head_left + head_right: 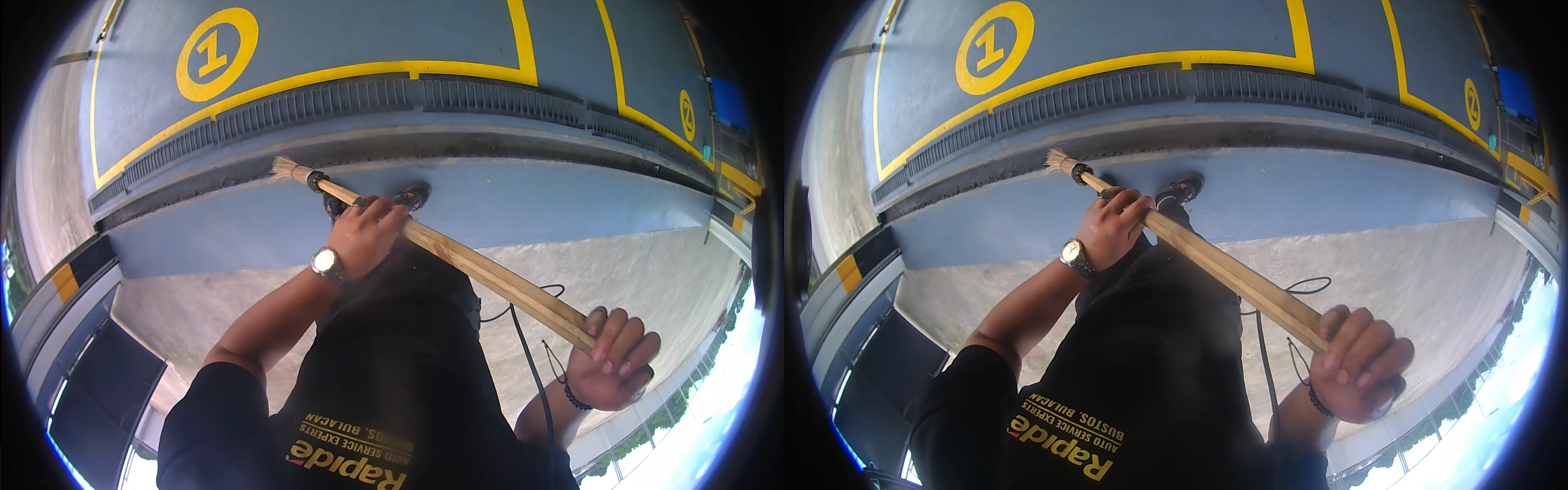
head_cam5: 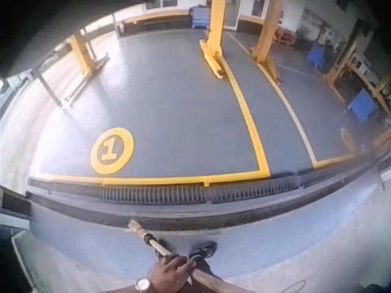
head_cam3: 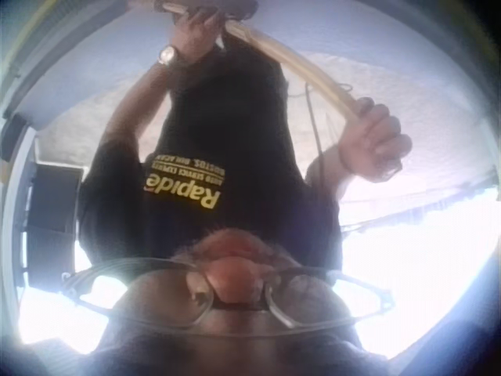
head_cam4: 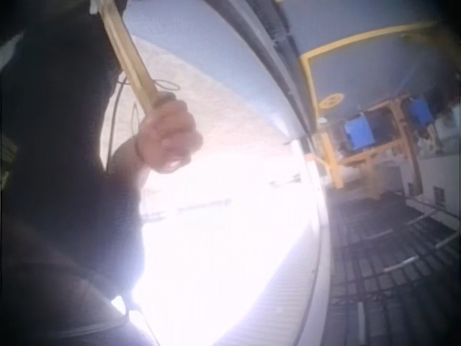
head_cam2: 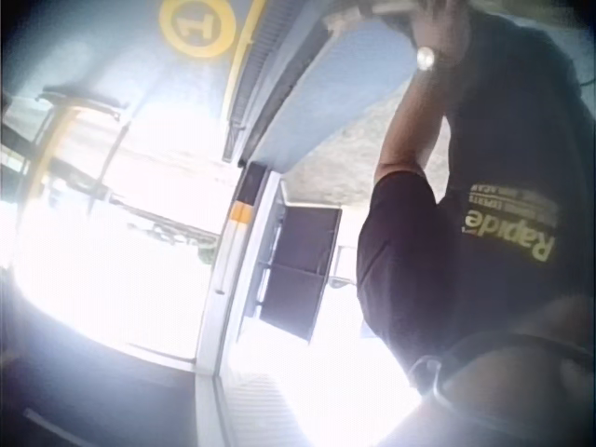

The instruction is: The person sweeps a concrete floor with a long-handled broom, moving debris toward a linear drain. The person walks along the drain while sweeping, covering multiple sections of the floor area.

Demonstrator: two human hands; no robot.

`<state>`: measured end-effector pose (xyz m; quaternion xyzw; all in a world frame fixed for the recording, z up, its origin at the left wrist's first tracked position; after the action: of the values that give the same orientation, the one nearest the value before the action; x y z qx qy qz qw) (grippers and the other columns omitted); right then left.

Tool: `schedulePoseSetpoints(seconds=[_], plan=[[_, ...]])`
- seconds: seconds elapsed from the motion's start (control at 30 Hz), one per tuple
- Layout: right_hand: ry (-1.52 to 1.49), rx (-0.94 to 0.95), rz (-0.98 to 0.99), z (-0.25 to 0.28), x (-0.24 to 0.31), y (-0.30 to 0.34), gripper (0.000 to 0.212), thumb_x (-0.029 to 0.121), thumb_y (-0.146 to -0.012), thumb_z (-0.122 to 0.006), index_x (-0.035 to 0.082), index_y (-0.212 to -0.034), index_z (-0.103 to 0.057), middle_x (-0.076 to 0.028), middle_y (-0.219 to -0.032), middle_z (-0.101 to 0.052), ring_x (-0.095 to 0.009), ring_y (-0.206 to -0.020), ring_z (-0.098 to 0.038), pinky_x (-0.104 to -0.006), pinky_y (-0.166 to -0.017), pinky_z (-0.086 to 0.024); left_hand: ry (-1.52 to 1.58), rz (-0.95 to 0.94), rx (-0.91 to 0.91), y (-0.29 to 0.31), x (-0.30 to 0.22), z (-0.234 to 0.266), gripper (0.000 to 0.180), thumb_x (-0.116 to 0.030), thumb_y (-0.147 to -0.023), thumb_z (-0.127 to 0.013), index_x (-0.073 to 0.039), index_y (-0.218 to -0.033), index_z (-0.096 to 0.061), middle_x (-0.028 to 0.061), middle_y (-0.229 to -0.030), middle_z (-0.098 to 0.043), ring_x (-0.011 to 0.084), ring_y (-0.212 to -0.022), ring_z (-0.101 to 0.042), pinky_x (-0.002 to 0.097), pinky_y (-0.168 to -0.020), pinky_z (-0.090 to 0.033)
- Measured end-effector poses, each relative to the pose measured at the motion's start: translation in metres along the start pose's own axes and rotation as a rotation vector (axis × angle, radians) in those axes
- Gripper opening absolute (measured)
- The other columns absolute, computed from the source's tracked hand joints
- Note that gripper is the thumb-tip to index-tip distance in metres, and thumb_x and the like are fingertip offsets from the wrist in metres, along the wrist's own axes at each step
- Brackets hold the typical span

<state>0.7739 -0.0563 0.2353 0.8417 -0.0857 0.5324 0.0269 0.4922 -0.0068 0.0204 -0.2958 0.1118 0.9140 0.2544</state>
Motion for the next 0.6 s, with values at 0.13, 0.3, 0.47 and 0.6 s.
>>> schedulePoseSetpoints(seconds=[0.13,0.3,0.47,0.6], plan=[[0.104,0.290,-0.067,-0.012,-0.119,-0.010,0.013,-0.001,-0.086,-0.061,0.004,-0.076,-0.054,-0.009,-0.071,-0.060,-0.026,-0.072,-0.062,-0.0492,-0.088,-0.051,0.015,0.234,0.087,0.032,0.096,-0.043,0.036,-0.003,-0.085,-0.063,-0.008,-0.121,-0.060,0.0133,-0.122,-0.062,0.0345,-0.116,-0.060,0.0448,-0.095,-0.052],[0.298,0.407,-0.110,-0.027,-0.131,-0.031,0.017,-0.013,-0.079,-0.055,0.001,-0.069,-0.051,-0.011,-0.071,-0.060,-0.020,-0.067,-0.059,-0.0381,-0.075,-0.053,0.098,0.246,0.316,0.001,0.108,-0.115,0.036,0.000,-0.088,-0.057,-0.004,-0.123,-0.058,0.0158,-0.126,-0.060,0.0362,-0.115,-0.061,0.0430,-0.097,-0.052],[0.667,0.239,-0.034,0.002,-0.044,-0.055,0.017,0.003,-0.088,-0.049,0.002,-0.071,-0.049,-0.010,-0.062,-0.052,-0.021,-0.062,-0.054,-0.0473,-0.081,-0.052,0.284,0.089,0.310,-0.099,-0.005,-0.159,0.036,0.003,-0.084,-0.056,-0.001,-0.120,-0.056,0.0164,-0.122,-0.062,0.0360,-0.110,-0.064,0.0419,-0.093,-0.055],[1.006,0.210,-0.007,0.001,0.026,-0.058,0.020,0.009,-0.093,-0.044,0.002,-0.074,-0.048,-0.009,-0.062,-0.045,-0.023,-0.061,-0.051,-0.0491,-0.079,-0.050,0.401,-0.121,0.391,-0.158,-0.104,-0.179,0.034,0.002,-0.084,-0.058,-0.001,-0.118,-0.056,0.0185,-0.117,-0.063,0.0345,-0.107,-0.066,0.0416,-0.091,-0.056]])
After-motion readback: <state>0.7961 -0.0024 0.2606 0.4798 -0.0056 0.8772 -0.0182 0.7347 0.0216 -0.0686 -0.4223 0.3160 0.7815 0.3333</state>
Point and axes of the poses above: each hand's wrist, its own y-axis away from the middle knuckle, its own z-axis out of the back of the hand, x = y × z, the point moved 4 cm from there along -y, towards the middle knuckle
